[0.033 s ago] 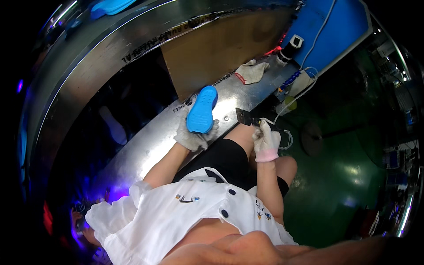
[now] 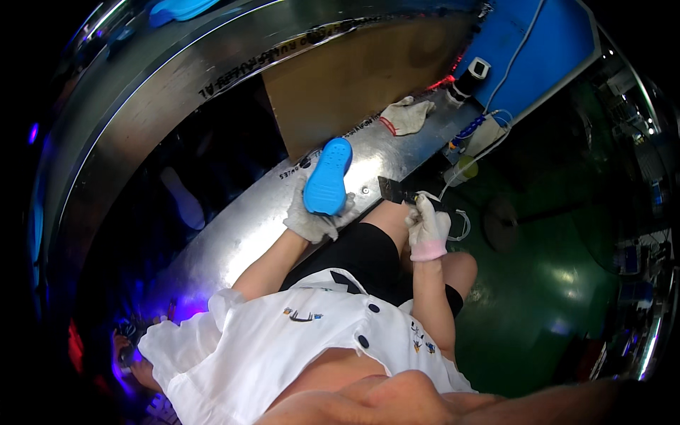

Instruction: The person uses a black marking tool to mark the bottom of blue shoe soles held by hand and then places each sole onto a moving conveyor belt.

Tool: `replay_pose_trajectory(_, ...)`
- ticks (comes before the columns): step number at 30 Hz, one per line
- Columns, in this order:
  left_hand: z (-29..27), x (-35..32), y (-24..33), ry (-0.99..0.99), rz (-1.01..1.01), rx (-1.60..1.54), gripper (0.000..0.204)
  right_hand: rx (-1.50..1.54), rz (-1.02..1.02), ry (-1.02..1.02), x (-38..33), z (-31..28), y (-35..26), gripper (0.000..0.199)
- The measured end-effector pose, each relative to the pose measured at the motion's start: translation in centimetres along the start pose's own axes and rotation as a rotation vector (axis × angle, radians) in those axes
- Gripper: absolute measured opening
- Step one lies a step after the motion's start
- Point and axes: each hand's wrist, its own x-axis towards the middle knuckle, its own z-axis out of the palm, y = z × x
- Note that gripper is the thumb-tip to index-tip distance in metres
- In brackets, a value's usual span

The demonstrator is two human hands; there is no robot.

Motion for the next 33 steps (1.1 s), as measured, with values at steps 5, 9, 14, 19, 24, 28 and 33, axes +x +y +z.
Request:
replay_pose_trajectory(5, 1.9, -0.5, -3.7, -0.116, -0.053, 0.124, 0.095, -0.791, -0.307, 0.000, 3.8, 2.1, 0.9, 0.020)
replay_pose_trajectory(9, 4.4, -1.3, -5.4, -0.228, 0.246, 0.230, 0.083, -1.141, -0.623, -0.134, 0.1, 7.6, -0.9, 0.015)
replay_pose_trajectory(14, 6.4, -2.5, -4.5, -0.279, 0.389, 0.267, 0.077, -0.899, -0.611, -0.374, -3.0, 6.5, -2.9, 0.019)
replay_pose_trajectory(19, 7.8, -3.8, -7.1, -0.180, 0.324, 0.179, 0.079, -0.988, -1.243, -0.280, -1.7, 6.9, -2.8, 0.019)
replay_pose_trajectory(24, 8.1, -4.3, -6.4, -0.378, 0.224, 0.250, 0.082, -0.557, -0.490, -0.099, -1.4, 5.7, -2.1, 0.014)
replay_pose_trajectory(28, 8.1, -2.9, -6.9, -0.164, 0.294, 0.156, 0.081, -0.891, -1.144, -0.351, -2.3, 6.6, -3.5, 0.016)
replay_pose_trajectory(33, 8.9, -1.2, -6.9, -0.229, 0.299, 0.159, 0.082, -0.579, -0.473, -0.110, 0.2, 4.9, -3.3, 0.016)
